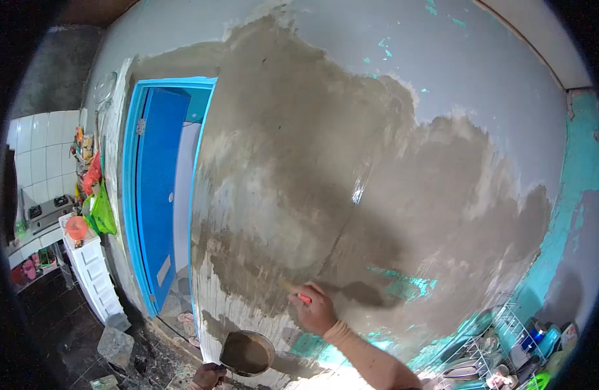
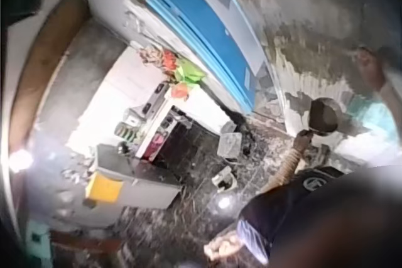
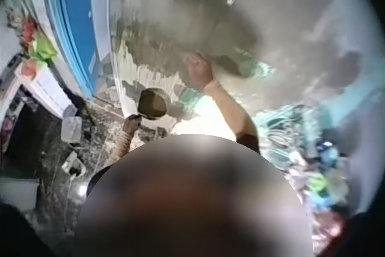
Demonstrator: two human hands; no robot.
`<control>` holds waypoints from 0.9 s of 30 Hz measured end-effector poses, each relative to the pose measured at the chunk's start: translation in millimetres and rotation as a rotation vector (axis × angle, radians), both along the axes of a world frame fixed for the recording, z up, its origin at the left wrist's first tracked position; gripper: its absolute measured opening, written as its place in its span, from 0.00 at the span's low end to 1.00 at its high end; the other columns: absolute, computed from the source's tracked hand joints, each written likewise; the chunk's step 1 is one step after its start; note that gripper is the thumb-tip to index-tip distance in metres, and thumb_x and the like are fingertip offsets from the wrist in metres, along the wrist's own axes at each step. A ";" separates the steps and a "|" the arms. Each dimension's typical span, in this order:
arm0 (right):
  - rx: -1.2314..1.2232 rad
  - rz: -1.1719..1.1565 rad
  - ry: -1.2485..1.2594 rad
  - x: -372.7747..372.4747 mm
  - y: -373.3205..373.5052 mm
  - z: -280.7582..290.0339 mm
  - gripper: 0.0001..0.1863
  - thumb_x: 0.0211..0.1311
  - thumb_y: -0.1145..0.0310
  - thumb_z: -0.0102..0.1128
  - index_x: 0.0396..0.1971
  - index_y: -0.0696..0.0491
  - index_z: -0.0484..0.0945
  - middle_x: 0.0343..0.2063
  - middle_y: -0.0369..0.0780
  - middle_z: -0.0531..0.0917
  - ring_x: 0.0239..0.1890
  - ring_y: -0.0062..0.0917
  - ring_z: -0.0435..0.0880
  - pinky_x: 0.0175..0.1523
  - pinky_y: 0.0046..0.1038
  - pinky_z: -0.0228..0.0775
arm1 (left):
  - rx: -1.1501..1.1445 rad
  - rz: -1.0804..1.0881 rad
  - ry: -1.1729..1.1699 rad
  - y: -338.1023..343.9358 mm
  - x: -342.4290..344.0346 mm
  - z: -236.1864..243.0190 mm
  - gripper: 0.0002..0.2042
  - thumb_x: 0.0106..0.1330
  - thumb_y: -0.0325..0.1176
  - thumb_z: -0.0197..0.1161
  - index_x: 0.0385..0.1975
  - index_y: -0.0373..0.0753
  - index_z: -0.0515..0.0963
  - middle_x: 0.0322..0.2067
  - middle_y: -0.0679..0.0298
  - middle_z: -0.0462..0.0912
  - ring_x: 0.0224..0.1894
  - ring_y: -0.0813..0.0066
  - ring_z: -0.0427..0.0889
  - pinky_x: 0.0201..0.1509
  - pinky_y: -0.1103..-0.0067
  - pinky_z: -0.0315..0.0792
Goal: Applying a liquid coating or primer to a plastered wall around a doorway using a paintbrush.
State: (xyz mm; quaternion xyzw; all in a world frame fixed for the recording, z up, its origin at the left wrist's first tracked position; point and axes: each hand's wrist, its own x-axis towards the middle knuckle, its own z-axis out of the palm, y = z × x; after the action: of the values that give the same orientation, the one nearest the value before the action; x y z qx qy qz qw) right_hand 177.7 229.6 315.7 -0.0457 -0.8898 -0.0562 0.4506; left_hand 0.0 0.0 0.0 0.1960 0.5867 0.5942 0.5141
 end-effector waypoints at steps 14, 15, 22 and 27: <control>-0.808 -0.024 -0.321 -17.3 -74.5 -153.2 0.12 0.54 0.63 0.61 0.21 0.55 0.72 0.15 0.45 0.73 0.19 0.39 0.74 0.28 0.31 0.67 | 0.128 0.001 0.363 -48.6 32.6 89.9 0.13 0.61 0.41 0.59 0.24 0.37 0.79 0.15 0.64 0.74 0.18 0.74 0.71 0.24 0.74 0.66; -0.804 -0.015 -0.327 -17.3 -75.2 -161.1 0.12 0.54 0.63 0.61 0.21 0.55 0.72 0.15 0.45 0.73 0.19 0.39 0.74 0.28 0.31 0.67 | 0.095 0.014 0.306 -52.6 35.3 90.7 0.11 0.60 0.39 0.59 0.26 0.37 0.79 0.15 0.64 0.74 0.19 0.76 0.71 0.24 0.75 0.66; -0.788 0.047 -0.238 -20.0 -116.7 -172.4 0.15 0.59 0.69 0.53 0.18 0.57 0.61 0.12 0.44 0.63 0.16 0.30 0.59 0.25 0.33 0.57 | 0.432 0.056 0.841 -50.6 26.2 -18.0 0.08 0.58 0.32 0.62 0.32 0.33 0.79 0.25 0.61 0.79 0.24 0.77 0.75 0.27 0.79 0.71; -0.917 0.028 -0.079 -19.6 -96.8 -155.8 0.15 0.57 0.66 0.58 0.17 0.56 0.65 0.11 0.40 0.65 0.16 0.26 0.66 0.24 0.30 0.61 | 0.068 0.089 0.063 -62.4 24.7 3.2 0.12 0.58 0.35 0.61 0.40 0.38 0.79 0.29 0.61 0.80 0.33 0.72 0.78 0.37 0.78 0.71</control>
State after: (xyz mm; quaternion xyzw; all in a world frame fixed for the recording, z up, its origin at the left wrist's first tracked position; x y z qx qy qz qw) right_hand 158.1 132.8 159.9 -0.2262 -0.8397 0.3477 0.3506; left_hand 24.7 -62.4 3.2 0.2055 0.5902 0.6297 0.4614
